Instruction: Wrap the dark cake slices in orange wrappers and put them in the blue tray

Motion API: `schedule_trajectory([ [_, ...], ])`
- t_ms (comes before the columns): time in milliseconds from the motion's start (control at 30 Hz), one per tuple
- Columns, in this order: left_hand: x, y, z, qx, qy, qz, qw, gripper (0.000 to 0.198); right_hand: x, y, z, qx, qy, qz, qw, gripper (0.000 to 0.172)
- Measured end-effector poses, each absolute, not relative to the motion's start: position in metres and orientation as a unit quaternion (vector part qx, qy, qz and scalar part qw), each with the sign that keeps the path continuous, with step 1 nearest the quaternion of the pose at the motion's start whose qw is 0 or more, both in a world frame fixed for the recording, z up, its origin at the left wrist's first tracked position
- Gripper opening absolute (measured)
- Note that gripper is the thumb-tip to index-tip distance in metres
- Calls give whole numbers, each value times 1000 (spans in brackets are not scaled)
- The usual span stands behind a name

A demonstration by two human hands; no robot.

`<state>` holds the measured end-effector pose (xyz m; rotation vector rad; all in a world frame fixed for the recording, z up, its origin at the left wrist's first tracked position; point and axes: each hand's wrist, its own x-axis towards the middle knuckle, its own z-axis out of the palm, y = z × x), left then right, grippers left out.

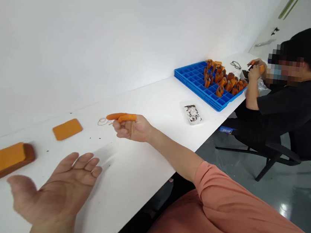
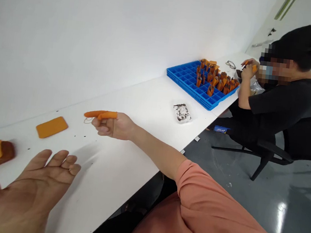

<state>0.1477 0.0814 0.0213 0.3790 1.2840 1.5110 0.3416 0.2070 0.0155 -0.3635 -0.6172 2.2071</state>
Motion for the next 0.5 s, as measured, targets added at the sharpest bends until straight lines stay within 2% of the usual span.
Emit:
schedule_trajectory([
  [167,163,79,40,99,595,636,481,75,337,211,6,-143,-313,866,362,36],
  [400,157,84,35,93,573,644,498,85,329,212,2,-179,-323,836,405,28],
  [500,148,84,26,120,544,648,519,88,328,211,1,-187,-326,824,425,16],
])
